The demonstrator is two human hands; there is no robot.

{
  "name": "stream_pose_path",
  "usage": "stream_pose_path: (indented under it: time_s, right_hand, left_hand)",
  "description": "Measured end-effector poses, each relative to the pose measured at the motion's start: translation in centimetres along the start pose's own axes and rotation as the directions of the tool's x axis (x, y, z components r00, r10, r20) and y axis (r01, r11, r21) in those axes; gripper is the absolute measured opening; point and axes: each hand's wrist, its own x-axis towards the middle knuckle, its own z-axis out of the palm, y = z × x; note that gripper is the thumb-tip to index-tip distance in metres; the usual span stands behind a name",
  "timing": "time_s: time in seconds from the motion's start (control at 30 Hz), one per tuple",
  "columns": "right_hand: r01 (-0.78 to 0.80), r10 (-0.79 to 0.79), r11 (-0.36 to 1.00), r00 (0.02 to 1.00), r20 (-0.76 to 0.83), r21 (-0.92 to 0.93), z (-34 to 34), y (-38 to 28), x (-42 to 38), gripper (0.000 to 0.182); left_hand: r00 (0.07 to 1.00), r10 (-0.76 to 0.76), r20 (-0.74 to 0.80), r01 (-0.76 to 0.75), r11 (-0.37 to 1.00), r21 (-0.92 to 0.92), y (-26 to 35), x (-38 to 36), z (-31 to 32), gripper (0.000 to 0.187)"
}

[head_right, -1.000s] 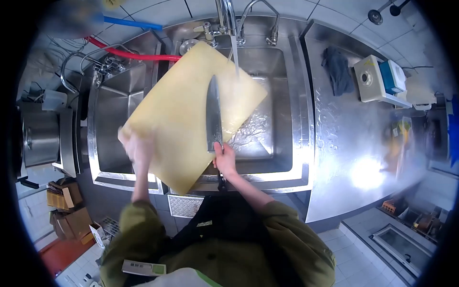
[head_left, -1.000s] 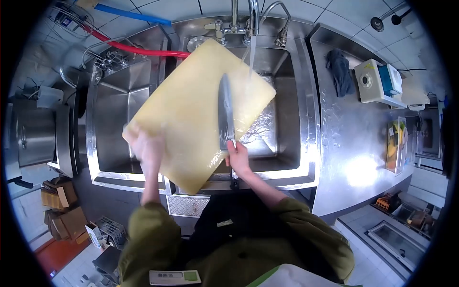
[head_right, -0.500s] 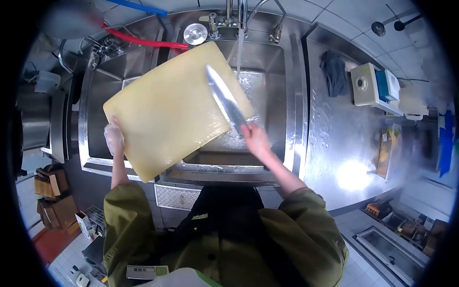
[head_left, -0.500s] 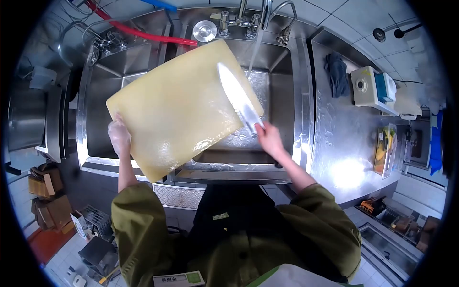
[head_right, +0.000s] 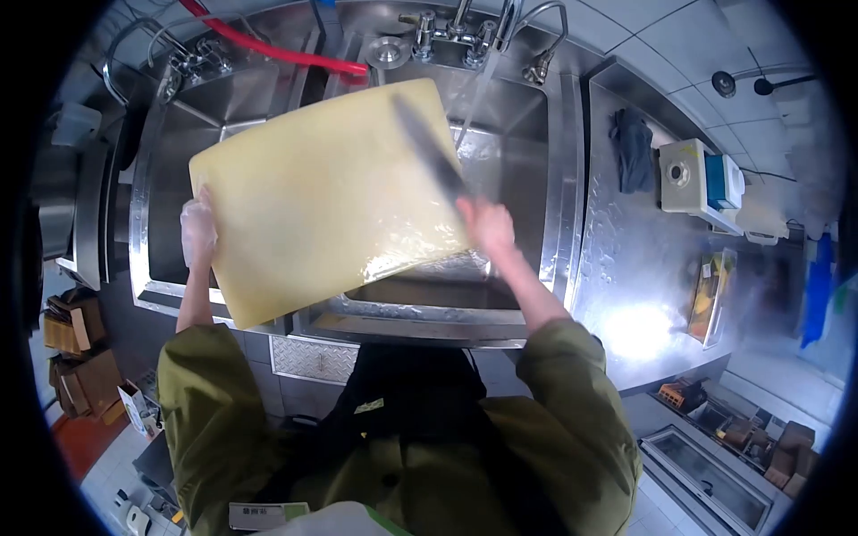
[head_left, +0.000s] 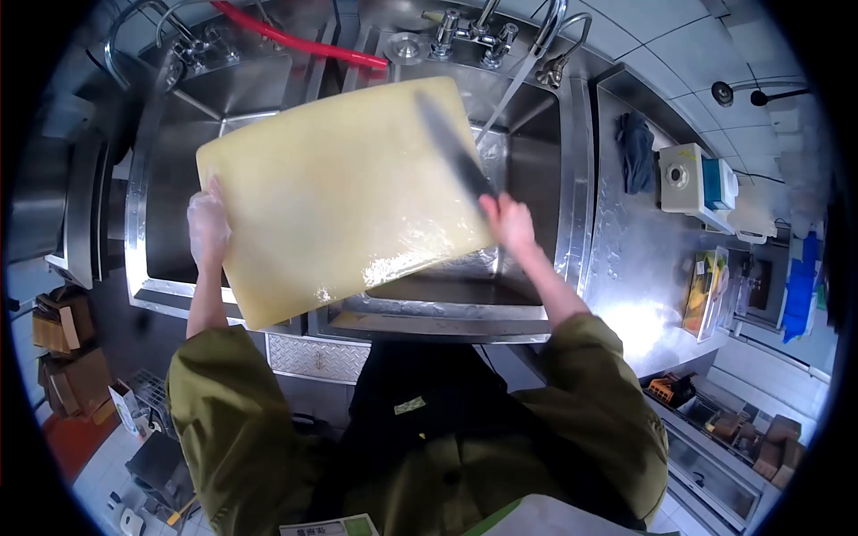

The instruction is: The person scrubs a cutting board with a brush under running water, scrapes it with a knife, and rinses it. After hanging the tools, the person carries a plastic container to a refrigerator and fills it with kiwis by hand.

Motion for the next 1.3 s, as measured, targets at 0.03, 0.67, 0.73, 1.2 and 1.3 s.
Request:
stream_pose_path:
  time_s: [0.03, 0.67, 0.73, 1.2, 1.3]
  right_hand:
    - [-0.044, 0.044, 0.999, 0.999, 0.001, 0.018, -0.7, -0.2, 1.1, 0.042]
    - [0.522, -0.52, 0.844, 0.853, 0.046, -0.122, -1.9, 2.4, 12.4, 0.045]
    - [0.492, -0.474, 0.87, 0.85, 0.23, -0.028, -3.5, 3.6, 10.7, 0.041]
    - [0.69, -0.658, 0.722, 0.709, 0.254, -0.054, -2.6, 0.6, 17.9, 0.05]
    - [0.852, -0.818, 0.522, 0.515, 0.255, -0.047, -1.7, 2.8, 14.0, 0.052]
  left_hand:
    - [1.0, -0.013, 0.026, 0.013, 1.0, -0.005, 0.3, -0.3, -0.3, 0.056]
    - [0.989, 0.039, -0.143, -0.022, 0.993, 0.114, -0.1, 2.3, 1.5, 0.059]
    - [0.986, 0.087, -0.14, -0.071, 0.99, 0.121, -1.1, 3.7, 2.3, 0.059]
    - [0.997, -0.01, -0.076, 0.018, 0.995, 0.103, 0.9, 3.4, 2.7, 0.062]
    - [0.986, 0.048, -0.159, -0.019, 0.984, 0.18, -1.0, 5.0, 3.6, 0.061]
